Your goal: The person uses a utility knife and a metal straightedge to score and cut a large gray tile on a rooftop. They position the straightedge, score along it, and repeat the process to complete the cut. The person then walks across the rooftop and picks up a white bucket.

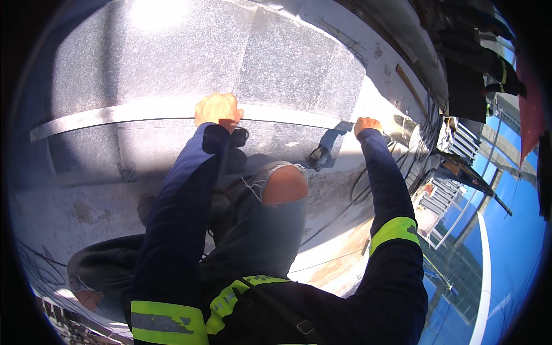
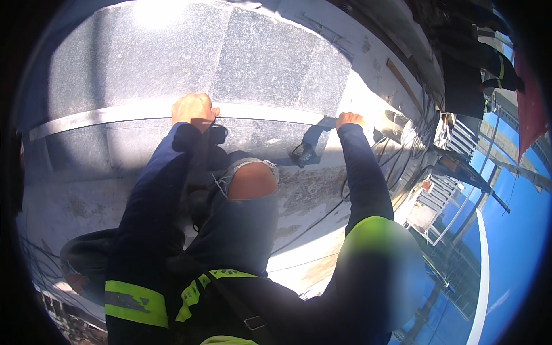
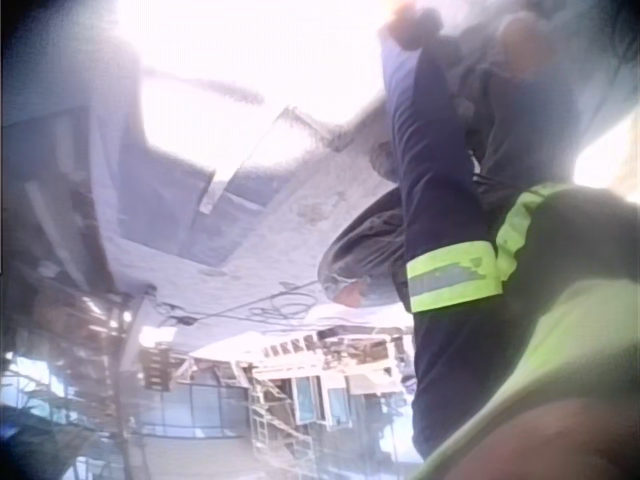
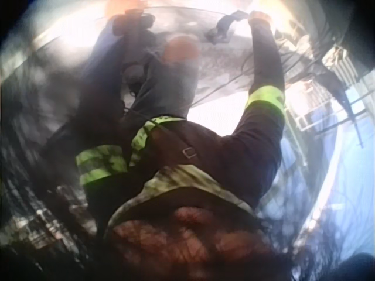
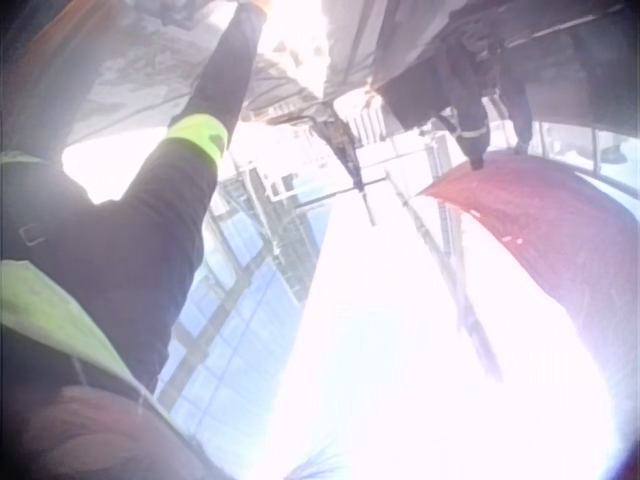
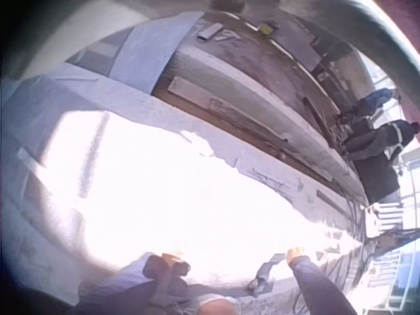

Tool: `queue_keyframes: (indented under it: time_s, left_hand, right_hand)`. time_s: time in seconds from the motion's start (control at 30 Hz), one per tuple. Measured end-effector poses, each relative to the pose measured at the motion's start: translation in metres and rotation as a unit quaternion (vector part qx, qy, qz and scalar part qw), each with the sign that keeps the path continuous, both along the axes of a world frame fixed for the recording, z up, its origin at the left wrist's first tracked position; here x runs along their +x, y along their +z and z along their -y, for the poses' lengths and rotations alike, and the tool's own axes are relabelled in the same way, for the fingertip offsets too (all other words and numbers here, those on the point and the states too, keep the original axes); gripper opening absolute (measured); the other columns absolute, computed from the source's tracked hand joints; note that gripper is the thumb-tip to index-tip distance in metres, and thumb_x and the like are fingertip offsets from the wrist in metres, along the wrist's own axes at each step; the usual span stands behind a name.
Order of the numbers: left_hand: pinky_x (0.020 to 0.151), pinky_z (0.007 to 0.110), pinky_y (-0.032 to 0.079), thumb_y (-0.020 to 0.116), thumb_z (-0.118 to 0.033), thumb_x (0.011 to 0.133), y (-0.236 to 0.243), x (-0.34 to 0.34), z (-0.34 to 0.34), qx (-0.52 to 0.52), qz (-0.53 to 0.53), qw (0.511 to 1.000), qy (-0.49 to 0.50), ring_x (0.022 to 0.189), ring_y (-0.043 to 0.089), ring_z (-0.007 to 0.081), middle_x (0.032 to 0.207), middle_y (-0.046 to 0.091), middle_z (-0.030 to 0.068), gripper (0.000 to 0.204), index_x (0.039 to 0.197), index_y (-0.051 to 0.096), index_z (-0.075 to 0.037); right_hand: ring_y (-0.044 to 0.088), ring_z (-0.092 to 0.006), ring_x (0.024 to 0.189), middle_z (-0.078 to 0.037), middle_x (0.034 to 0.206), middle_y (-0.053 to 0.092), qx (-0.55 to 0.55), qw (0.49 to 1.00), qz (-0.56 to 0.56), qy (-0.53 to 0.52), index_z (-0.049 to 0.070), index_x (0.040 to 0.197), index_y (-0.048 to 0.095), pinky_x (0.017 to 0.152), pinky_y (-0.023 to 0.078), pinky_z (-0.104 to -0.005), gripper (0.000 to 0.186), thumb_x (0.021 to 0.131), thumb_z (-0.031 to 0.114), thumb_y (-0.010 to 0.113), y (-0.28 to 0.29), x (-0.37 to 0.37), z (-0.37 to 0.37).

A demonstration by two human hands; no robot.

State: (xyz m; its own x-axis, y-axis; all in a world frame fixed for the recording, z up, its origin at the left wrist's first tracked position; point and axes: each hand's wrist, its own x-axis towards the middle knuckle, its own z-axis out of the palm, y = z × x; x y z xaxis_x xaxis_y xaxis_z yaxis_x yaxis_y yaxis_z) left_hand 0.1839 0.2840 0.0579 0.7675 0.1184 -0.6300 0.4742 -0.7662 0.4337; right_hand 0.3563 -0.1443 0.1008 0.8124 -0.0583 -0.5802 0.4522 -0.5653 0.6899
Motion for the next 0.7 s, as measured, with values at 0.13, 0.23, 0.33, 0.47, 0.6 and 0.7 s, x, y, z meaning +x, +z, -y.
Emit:
queue_keyframes:
  time_s: [0.13, 0.23, 0.33, 0.47, 0.6, 0.7]
  left_hand:
    - [0.088, 0.044, 0.058, 0.077, -0.043, 0.088, 0.000, -0.002, 0.000, 0.002, 0.018, 1.000, 0.001, 0.098, 0.075, 0.0324, 0.099, 0.078, 0.0143, 0.034, 0.102, 0.080, -0.011]
    - [0.088, 0.044, 0.058, 0.077, -0.042, 0.088, -0.003, -0.003, 0.002, 0.003, 0.030, 1.000, 0.002, 0.098, 0.075, 0.0317, 0.098, 0.078, 0.0137, 0.034, 0.102, 0.080, -0.012]
    - [0.088, 0.043, 0.059, 0.077, -0.042, 0.088, -0.008, -0.005, 0.003, 0.008, 0.040, 0.999, 0.005, 0.098, 0.075, 0.0314, 0.099, 0.078, 0.0133, 0.034, 0.103, 0.080, -0.012]
    - [0.089, 0.045, 0.057, 0.076, -0.044, 0.090, -0.009, -0.005, 0.002, -0.007, 0.033, 0.999, 0.006, 0.099, 0.074, 0.0338, 0.097, 0.077, 0.0160, 0.038, 0.103, 0.078, -0.009]
    - [0.088, 0.044, 0.059, 0.076, -0.040, 0.089, -0.009, -0.005, 0.002, 0.003, 0.036, 0.999, 0.007, 0.099, 0.076, 0.0315, 0.099, 0.078, 0.0131, 0.031, 0.102, 0.080, -0.012]
    - [0.087, 0.044, 0.059, 0.078, -0.039, 0.088, -0.011, -0.006, 0.000, -0.010, 0.037, 0.999, 0.009, 0.098, 0.076, 0.0319, 0.098, 0.078, 0.0134, 0.030, 0.100, 0.080, -0.012]
  right_hand:
    - [0.076, -0.0329, 0.103, -0.015, 0.109, 0.079, -0.015, 1.000, 0.008, 0.017, 0.009, 0.107, 0.082, 0.086, 0.059, -0.0441, 0.032, 0.096, 0.022, 0.054, -0.006, -0.003, -0.008]
    - [0.076, -0.0320, 0.105, -0.016, 0.108, 0.079, -0.027, 0.999, 0.018, 0.013, 0.009, 0.105, 0.082, 0.088, 0.058, -0.0416, 0.032, 0.095, 0.022, 0.055, -0.012, -0.006, -0.007]
    - [0.076, -0.0316, 0.105, -0.016, 0.107, 0.079, -0.029, 0.999, 0.025, 0.016, 0.009, 0.105, 0.082, 0.090, 0.058, -0.0408, 0.032, 0.094, 0.021, 0.055, -0.014, -0.010, -0.011]
    - [0.076, -0.0333, 0.104, -0.018, 0.105, 0.079, 0.043, 0.997, 0.049, 0.027, 0.009, 0.103, 0.082, 0.089, 0.059, -0.0433, 0.030, 0.093, 0.020, 0.055, -0.008, -0.019, -0.023]
    - [0.077, -0.0313, 0.104, -0.017, 0.109, 0.078, 0.016, 0.999, -0.035, -0.001, 0.010, 0.105, 0.082, 0.089, 0.059, -0.0420, 0.031, 0.095, 0.022, 0.055, 0.002, -0.022, -0.079]
    - [0.076, -0.0324, 0.106, -0.018, 0.110, 0.078, 0.033, 0.998, -0.062, -0.006, 0.008, 0.105, 0.081, 0.091, 0.059, -0.0428, 0.032, 0.095, 0.023, 0.055, 0.014, -0.033, -0.124]
